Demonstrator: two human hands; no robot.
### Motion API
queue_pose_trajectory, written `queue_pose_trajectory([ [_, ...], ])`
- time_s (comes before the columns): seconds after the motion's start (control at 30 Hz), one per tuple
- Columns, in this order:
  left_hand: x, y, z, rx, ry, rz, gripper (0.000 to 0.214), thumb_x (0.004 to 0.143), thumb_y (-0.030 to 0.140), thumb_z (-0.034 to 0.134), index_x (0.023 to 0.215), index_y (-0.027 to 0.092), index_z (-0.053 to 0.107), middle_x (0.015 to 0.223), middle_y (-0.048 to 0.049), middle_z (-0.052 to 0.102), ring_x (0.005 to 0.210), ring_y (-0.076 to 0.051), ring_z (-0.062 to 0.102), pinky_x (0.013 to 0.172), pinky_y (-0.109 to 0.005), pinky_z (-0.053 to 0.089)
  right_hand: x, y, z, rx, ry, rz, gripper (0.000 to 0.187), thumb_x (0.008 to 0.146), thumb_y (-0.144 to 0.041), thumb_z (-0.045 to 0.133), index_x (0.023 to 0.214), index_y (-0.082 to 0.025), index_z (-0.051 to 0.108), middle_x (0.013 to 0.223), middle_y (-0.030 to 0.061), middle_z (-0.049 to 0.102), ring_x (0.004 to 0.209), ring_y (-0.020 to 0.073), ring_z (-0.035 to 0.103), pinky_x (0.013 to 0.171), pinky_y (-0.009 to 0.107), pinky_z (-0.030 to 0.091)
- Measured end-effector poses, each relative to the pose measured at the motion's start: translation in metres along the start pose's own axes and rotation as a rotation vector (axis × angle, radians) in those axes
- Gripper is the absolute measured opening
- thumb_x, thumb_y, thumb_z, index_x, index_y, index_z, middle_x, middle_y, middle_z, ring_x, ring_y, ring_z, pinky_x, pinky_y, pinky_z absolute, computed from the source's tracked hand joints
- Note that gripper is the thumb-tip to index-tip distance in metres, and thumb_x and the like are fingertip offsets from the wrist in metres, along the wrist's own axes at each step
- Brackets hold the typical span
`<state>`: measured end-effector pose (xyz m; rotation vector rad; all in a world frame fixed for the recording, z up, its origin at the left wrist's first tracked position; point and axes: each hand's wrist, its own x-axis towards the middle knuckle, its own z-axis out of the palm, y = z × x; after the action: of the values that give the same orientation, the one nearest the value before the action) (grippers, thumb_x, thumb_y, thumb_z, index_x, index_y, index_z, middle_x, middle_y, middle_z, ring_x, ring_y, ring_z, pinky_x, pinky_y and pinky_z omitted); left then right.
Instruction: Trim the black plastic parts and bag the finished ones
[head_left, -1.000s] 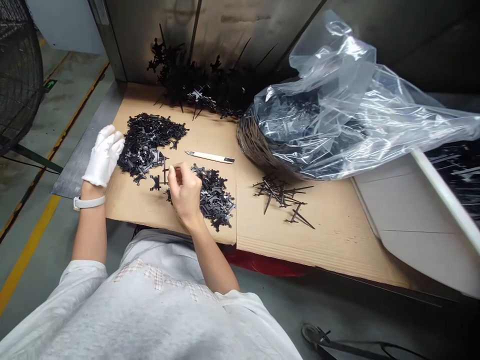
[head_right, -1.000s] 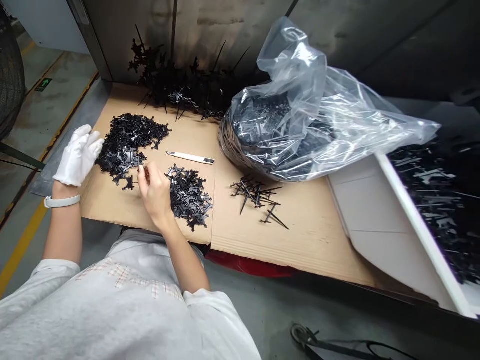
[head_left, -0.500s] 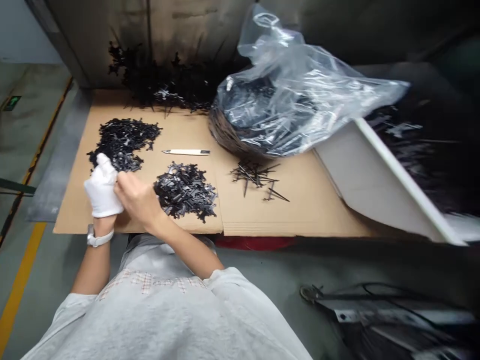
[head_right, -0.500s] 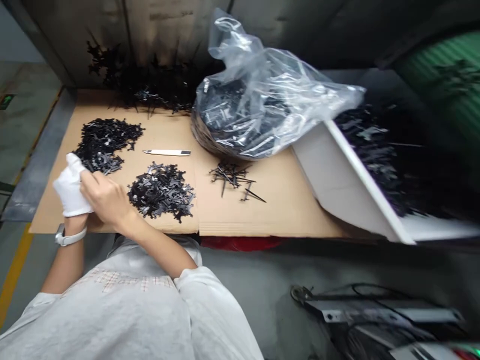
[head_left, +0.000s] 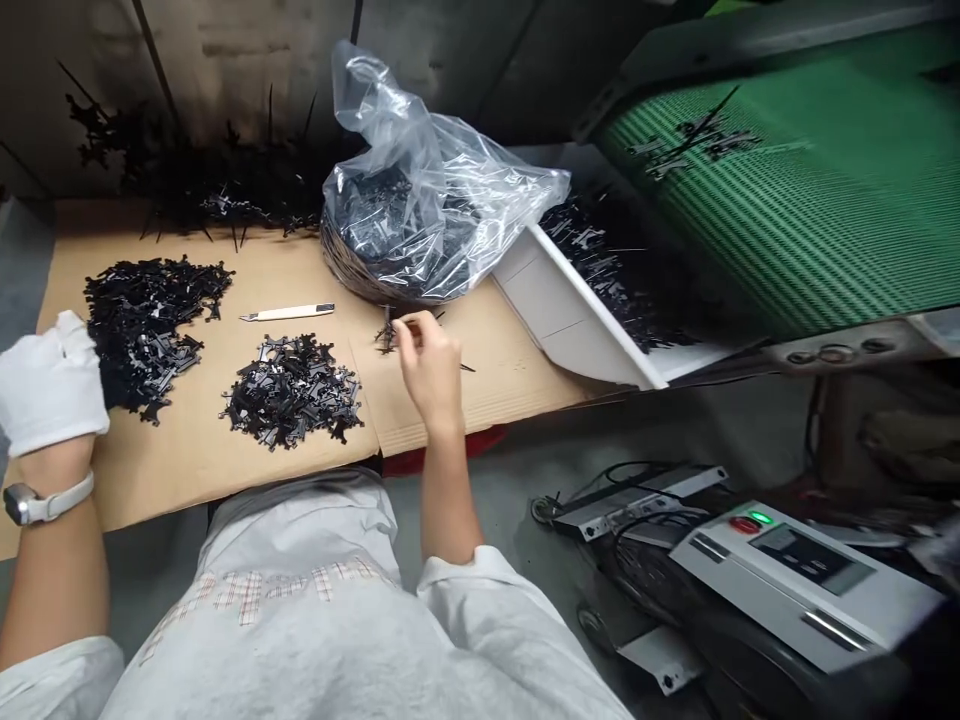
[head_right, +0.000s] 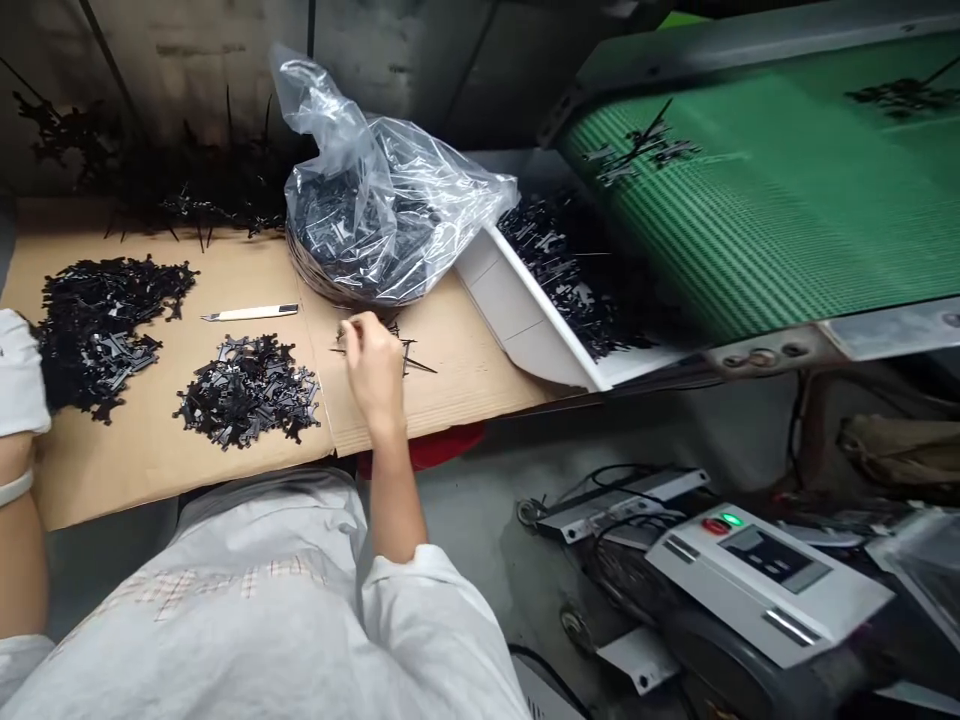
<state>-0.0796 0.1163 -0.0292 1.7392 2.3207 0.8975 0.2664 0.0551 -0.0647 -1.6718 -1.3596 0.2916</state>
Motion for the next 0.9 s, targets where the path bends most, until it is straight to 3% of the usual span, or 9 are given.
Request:
queue_pose_trajectory([
  [0.13, 0.01, -0.007, 0.005, 0.212, -0.006, 0.102, 0.052, 0.093, 0.043, 0.024, 0.106, 0.019, 0.068, 0.12, -0.0135, 0.067, 0.122, -0.043, 0.055, 0.1, -0.068, 0.042, 0.017, 0.05, -0.018, -0.124, 0.023, 0.103, 0.016, 0.089, -0.031, 0.053, 0.082, -0.017, 0.058, 0.075, 0.0063, 0.065, 0.066, 0.0169, 0.058, 0.07, 0.031, 0.045],
  [0.27, 0.018, -0.017, 0.013, 0.002, 0.059, 0.069, 0.054, 0.083, 0.026, 0.042, 0.135, 0.013, 0.052, 0.133, -0.0165, 0.06, 0.124, -0.035, 0.057, 0.108, -0.058, 0.041, 0.006, 0.069, -0.019, -0.073, 0.123, 0.174, 0.025, 0.084, -0.042, 0.059, 0.084, -0.018, 0.055, 0.075, 0.0023, 0.057, 0.067, 0.015, 0.051, 0.07, 0.03, 0.046],
  [0.4, 0.026, -0.02, 0.017, -0.375, 0.044, -0.118, 0.07, 0.064, 0.008, 0.057, 0.133, 0.011, 0.043, 0.141, -0.021, 0.049, 0.107, -0.022, 0.065, 0.106, -0.045, 0.047, -0.019, 0.072, -0.027, -0.237, 0.16, 0.185, 0.059, 0.079, -0.055, 0.064, 0.118, -0.013, 0.051, 0.109, 0.0152, 0.055, 0.101, 0.0252, 0.054, 0.093, 0.044, 0.045],
  [0.47, 0.029, -0.017, 0.019, -0.567, 0.044, -0.234, 0.07, 0.056, 0.001, 0.06, 0.122, 0.017, 0.043, 0.132, -0.0148, 0.052, 0.093, -0.014, 0.064, 0.102, -0.041, 0.05, -0.025, 0.074, -0.027, -0.369, 0.088, 0.202, 0.077, 0.078, -0.06, 0.063, 0.135, -0.013, 0.041, 0.125, 0.0225, 0.049, 0.118, 0.0343, 0.047, 0.1, 0.056, 0.038],
  [0.57, 0.032, -0.012, 0.022, -0.688, 0.077, -0.309, 0.067, 0.05, -0.002, 0.068, 0.109, 0.02, 0.044, 0.098, 0.0013, 0.05, 0.074, -0.006, 0.056, 0.095, -0.037, 0.053, -0.022, 0.074, -0.018, -0.478, 0.047, 0.209, 0.088, 0.079, -0.065, 0.059, 0.145, -0.017, 0.027, 0.136, 0.0271, 0.042, 0.129, 0.0426, 0.04, 0.096, 0.068, 0.035],
  [0.63, 0.032, -0.013, 0.023, -0.63, 0.111, -0.291, 0.064, 0.056, 0.006, 0.074, 0.111, 0.018, 0.045, 0.088, 0.0038, 0.046, 0.073, -0.007, 0.055, 0.095, -0.037, 0.053, -0.019, 0.068, -0.009, -0.515, 0.075, 0.182, 0.089, 0.08, -0.065, 0.059, 0.146, -0.017, 0.023, 0.143, 0.0298, 0.034, 0.133, 0.0451, 0.036, 0.095, 0.07, 0.035],
  [0.7, 0.03, -0.016, 0.022, -0.48, 0.107, -0.216, 0.048, 0.075, 0.021, 0.069, 0.119, 0.016, 0.049, 0.092, -0.0021, 0.056, 0.085, -0.013, 0.061, 0.101, -0.041, 0.049, -0.018, 0.054, -0.003, -0.557, 0.116, 0.136, 0.086, 0.081, -0.064, 0.059, 0.144, -0.015, 0.025, 0.147, 0.032, 0.027, 0.134, 0.0471, 0.033, 0.093, 0.071, 0.036],
  [0.8, 0.025, -0.02, 0.018, -0.323, 0.021, -0.08, 0.043, 0.097, 0.037, 0.037, 0.13, 0.014, 0.052, 0.122, -0.015, 0.064, 0.118, -0.022, 0.059, 0.115, -0.046, 0.035, -0.015, 0.023, -0.002, -0.59, 0.09, -0.005, 0.077, 0.083, -0.06, 0.06, 0.141, -0.02, 0.031, 0.149, 0.0286, 0.025, 0.132, 0.0472, 0.034, 0.091, 0.071, 0.037],
  [0.9, 0.018, -0.023, 0.012, -0.403, -0.069, -0.035, 0.059, 0.099, 0.048, 0.021, 0.144, 0.015, 0.042, 0.15, -0.014, 0.045, 0.143, -0.021, 0.038, 0.124, -0.041, 0.016, 0.012, -0.007, 0.004, -0.47, -0.08, -0.222, 0.053, 0.089, -0.05, 0.056, 0.134, -0.024, 0.045, 0.14, 0.0209, 0.041, 0.127, 0.04, 0.042, 0.094, 0.063, 0.04],
])
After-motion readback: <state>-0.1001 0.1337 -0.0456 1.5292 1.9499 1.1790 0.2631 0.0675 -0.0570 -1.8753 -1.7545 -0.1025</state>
